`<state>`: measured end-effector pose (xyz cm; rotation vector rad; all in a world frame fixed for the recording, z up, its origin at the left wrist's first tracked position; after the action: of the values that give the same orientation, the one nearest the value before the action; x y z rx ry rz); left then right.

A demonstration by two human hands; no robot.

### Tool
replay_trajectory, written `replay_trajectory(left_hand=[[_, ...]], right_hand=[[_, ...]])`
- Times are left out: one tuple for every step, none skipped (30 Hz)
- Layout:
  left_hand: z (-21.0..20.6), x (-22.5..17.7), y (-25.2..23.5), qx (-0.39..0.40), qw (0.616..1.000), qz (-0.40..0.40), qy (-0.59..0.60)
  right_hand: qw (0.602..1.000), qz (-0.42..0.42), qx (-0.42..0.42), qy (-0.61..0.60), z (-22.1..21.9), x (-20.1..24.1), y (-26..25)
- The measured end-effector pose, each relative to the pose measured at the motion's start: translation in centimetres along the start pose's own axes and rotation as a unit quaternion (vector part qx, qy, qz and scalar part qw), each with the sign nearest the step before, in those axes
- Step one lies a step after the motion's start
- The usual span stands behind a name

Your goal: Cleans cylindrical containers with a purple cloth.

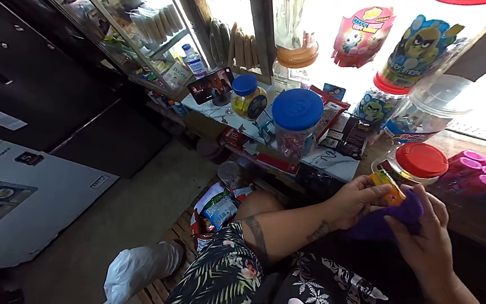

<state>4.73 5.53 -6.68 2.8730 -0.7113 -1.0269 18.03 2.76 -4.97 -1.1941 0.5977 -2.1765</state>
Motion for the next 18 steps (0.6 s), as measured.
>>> replay_trajectory(left_hand=[[-0.1,0.1,0.0,0.018,1.0,0.005,0.002],[-0.3,0.2,0.0,0.036,0.999,0.014,0.008],[-0.5,0.2,-0.1,0.05,0.998,0.024,0.014],[-0.6,0.2,0.0,0.062,0.997,0.034,0.02],[-0.7,0.1,0.0,0.073,0.996,0.04,0.024],[-0.7,0.0,0.1,0.083,0.995,0.042,0.028],[-0.8,0.0,0.1,0.093,0.994,0.041,0.034],[-0.8,0.2,0.1,0.104,0.993,0.04,0.038],[-0.9,0.4,0.1,0.113,0.992,0.04,0.043],[-0.9,0.7,0.1,0.119,0.991,0.042,0.049],[-1.0,0.9,0.1,0.12,0.99,0.045,0.057],[-1.0,1.0,0.1,0.116,0.99,0.046,0.065],[-0.8,1.0,-0.1,0.113,0.99,0.042,0.075],[-0.5,1.0,-0.2,0.114,0.989,0.039,0.084],[-0.2,1.0,-0.3,0.113,0.989,0.037,0.084],[0.1,1.0,-0.4,0.109,0.99,0.038,0.084],[0.2,0.9,-0.6,0.107,0.99,0.038,0.083],[0.3,0.8,-0.7,0.109,0.99,0.037,0.087]], right_hand=[[1.0,0.013,0.0,0.009,0.2,0.1,0.0],[1.0,0.025,-0.004,0.013,0.5,0.2,-0.1],[0.999,0.035,-0.009,0.014,0.9,0.4,-0.2],[0.999,0.041,-0.015,0.008,1.2,0.5,-0.3],[0.999,0.044,-0.02,0.0,1.5,0.6,-0.4],[0.999,0.044,-0.024,-0.009,1.6,0.7,-0.5],[0.998,0.039,-0.032,-0.023,1.8,0.6,-0.6],[0.998,0.026,-0.044,-0.045,2.0,0.5,-0.6],[0.996,0.002,-0.055,-0.077,2.2,0.2,-0.6],[0.99,-0.03,-0.067,-0.122,2.4,-0.2,-0.5],[0.979,-0.067,-0.079,-0.173,2.5,-0.5,-0.4],[0.965,-0.101,-0.092,-0.222,2.6,-0.8,-0.4],[0.948,-0.13,-0.105,-0.269,2.6,-1.2,-0.3],[0.933,-0.151,-0.116,-0.307,2.6,-1.5,-0.3],[0.922,-0.166,-0.119,-0.329,2.6,-1.7,-0.1],[0.916,-0.176,-0.117,-0.342,2.6,-1.8,0.0],[0.912,-0.182,-0.114,-0.35,2.6,-1.9,0.1],[0.911,-0.182,-0.109,-0.355,2.6,-1.9,0.2]])
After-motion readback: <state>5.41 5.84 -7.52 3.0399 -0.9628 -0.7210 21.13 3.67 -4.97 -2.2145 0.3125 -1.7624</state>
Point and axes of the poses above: each hand's wrist, its own y-axis away from the middle knuckle, its own z-axis out of the back of the hand, x = y × z, the point moved 5 cm from there along -y, towards the middle knuckle, and after that the axes turned 3 degrees about y, right-handed, at the moved point
